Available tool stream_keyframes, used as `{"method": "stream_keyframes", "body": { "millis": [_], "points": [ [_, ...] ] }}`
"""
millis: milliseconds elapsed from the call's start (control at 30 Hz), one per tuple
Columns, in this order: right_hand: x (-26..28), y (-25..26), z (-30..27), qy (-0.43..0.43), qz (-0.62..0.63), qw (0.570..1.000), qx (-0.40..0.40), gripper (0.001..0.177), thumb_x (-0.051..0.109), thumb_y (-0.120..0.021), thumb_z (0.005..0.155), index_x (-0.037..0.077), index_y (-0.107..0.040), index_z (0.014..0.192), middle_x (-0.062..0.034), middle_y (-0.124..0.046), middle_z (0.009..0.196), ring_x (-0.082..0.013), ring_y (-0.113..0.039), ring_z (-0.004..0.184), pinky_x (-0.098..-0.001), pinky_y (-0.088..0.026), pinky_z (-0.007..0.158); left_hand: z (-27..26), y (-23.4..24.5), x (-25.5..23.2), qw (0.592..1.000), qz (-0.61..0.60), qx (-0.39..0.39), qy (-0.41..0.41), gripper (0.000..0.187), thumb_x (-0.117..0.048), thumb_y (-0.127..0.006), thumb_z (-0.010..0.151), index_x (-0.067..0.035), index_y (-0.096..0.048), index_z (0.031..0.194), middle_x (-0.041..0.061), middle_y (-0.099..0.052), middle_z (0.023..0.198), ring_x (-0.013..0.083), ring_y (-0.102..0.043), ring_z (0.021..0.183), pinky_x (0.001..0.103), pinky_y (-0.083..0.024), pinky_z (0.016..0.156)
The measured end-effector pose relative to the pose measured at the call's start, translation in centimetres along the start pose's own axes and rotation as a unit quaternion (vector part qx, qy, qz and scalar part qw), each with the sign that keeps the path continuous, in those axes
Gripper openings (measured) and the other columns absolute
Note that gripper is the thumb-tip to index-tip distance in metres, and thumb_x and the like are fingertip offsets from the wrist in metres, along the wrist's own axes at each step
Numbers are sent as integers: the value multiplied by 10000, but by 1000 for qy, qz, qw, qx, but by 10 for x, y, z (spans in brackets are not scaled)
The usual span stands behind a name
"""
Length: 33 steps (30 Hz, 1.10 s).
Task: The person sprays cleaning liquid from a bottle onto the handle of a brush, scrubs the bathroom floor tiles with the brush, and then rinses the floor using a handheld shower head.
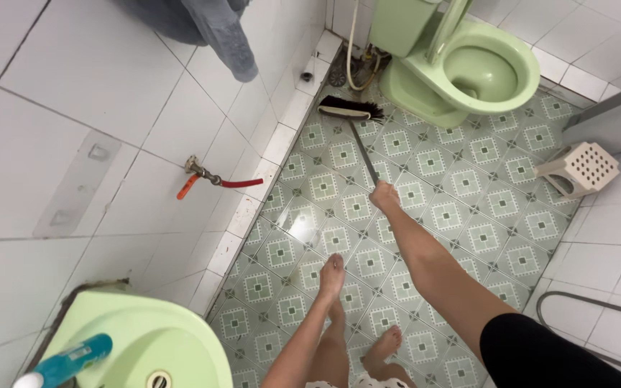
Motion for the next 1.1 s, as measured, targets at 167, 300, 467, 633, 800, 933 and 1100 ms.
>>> {"method": "stream_keyframes", "body": {
  "millis": [167,300,467,633,800,933,1100],
  "points": [
    [29,9,27,40,-20,999,-20,433,175,-651,871,94,-627,1296,-201,-683,1249,-373,-652,1194,-464,-544,994,8,9,6,1000,5,20,17,463,-351,-416,1008,-16,-659,1216,270,-716,1090,423,-666,1098,455,-484,1003],
    [-6,-8,-21,54,-35,998,-21,496,164,-664,877,78,-568,1356,-232,-694,1200,-400,-668,1150,-490,-553,968,0,17,5,999,11,34,30,475,-357,-415,1022,-13,-662,1237,272,-710,1133,427,-649,1129,443,-488,1005],
    [-104,-32,-177,92,-74,992,-36,617,154,-522,915,87,-400,1516,-261,-699,1074,-430,-682,1013,-533,-541,881,-39,26,-2,998,8,49,34,467,-357,-453,1004,-32,-676,1254,259,-689,1220,417,-629,1189,434,-477,1022],
    [-204,-57,-319,-33,-91,992,83,672,132,-562,906,162,-383,1553,-217,-735,1027,-382,-716,977,-509,-567,868,-75,13,-8,982,176,71,-6,404,-320,-469,944,-67,-736,1110,221,-697,1179,372,-606,1200,450,-413,1084],
    [-249,-53,-360,-137,-44,982,120,666,110,-485,978,279,-348,1607,-195,-749,1046,-323,-768,966,-477,-600,858,-93,2,-17,955,275,-25,-105,386,-337,-525,918,-64,-796,947,269,-673,1178,426,-554,1202,514,-288,1143],
    [-212,-19,-266,20,-62,997,45,658,162,-565,937,175,-401,1573,-247,-737,1045,-404,-716,1001,-517,-559,881,-94,-10,-30,938,304,-88,-139,347,-338,-573,849,-81,-792,930,311,-645,1215,471,-545,1187,524,-294,1079],
    [-128,43,-104,165,-77,983,-16,589,205,-643,851,29,-505,1396,-283,-701,1034,-449,-677,996,-537,-542,878,-73,-51,-45,985,166,-7,-40,362,-280,-549,902,-47,-725,1114,271,-667,1219,417,-606,1172,460,-410,1044]
  ]
}}
Point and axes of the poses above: each hand's wrist, its own z-axis towards the middle knuckle, its own y-axis out of the back of the hand, x = y × z, the point moved 8 cm from there along z, towards the middle knuckle
